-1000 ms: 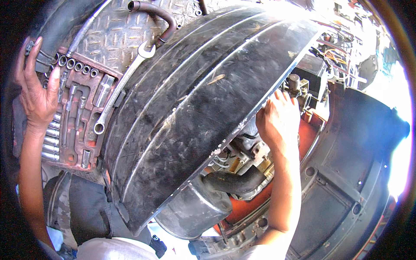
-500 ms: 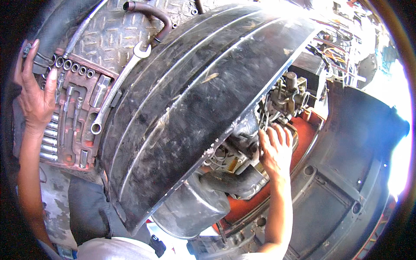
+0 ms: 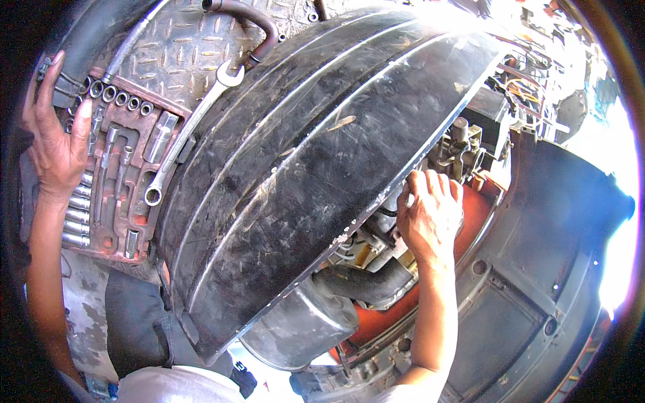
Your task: The person removes a large black air filter housing from a red engine, then uses a wrench to loosen and remove a bolt from the carburetor. The person then removes the carburetor from the engine.
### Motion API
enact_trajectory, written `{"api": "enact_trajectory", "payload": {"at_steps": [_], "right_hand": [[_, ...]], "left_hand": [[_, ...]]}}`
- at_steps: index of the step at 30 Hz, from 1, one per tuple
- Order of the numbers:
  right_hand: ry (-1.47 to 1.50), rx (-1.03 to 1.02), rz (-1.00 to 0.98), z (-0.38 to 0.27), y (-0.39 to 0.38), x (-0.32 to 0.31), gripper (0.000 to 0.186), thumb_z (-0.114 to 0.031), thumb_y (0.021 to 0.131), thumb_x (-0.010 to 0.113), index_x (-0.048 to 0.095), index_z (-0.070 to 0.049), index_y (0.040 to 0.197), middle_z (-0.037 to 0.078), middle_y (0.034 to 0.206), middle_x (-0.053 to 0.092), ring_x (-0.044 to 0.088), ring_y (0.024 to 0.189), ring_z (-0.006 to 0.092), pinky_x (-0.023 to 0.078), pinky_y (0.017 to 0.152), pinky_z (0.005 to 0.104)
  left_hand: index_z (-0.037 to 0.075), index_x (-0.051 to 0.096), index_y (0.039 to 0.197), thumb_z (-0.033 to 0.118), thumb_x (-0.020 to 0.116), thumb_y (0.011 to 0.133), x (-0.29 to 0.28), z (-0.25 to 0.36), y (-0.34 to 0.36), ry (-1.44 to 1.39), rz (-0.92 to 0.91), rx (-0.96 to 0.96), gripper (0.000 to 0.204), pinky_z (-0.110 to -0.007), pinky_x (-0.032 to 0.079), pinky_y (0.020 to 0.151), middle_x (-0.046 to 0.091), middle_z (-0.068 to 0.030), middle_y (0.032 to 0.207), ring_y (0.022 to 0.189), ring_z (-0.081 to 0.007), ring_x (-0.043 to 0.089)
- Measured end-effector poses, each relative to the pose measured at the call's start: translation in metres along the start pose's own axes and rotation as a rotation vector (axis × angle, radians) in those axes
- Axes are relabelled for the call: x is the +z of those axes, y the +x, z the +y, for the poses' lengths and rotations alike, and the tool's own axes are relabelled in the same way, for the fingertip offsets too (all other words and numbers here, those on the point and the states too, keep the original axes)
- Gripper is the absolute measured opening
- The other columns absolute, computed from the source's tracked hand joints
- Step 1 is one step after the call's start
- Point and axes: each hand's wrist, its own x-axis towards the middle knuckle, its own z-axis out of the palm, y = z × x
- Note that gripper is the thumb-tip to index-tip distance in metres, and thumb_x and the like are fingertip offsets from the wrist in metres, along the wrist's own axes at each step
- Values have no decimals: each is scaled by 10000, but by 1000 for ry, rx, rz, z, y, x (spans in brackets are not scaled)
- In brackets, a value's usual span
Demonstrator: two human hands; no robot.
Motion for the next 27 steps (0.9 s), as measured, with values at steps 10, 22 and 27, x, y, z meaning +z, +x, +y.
{"api": "enact_trajectory", "payload": {"at_steps": [10,22,27], "right_hand": [[-38,12,-49,1,24,-3,280,-167,820,699,683,-60,1078,129,1101,664,630,1076,300,445,957,446],[-49,-6,-20,16,-24,14,396,-163,790,743,687,-110,1178,94,1107,648,602,1143,298,449,979,470],[-199,-143,-30,42,-71,43,410,-144,790,683,717,-206,1193,54,1301,637,558,1309,291,379,1159,529]], "left_hand": [[147,411,1587,353,670,1020,3,-2,4,-43,65,23,656,-375,353,1188,494,-19,1580,1411,-216,432],[84,363,1599,248,655,1029,0,-2,4,-40,-8,26,661,-422,334,1216,480,-70,1601,1439,-290,427],[143,412,1588,314,667,1022,0,-2,3,-3,30,4,644,-391,390,1157,534,-21,1565,1351,-217,509]]}}
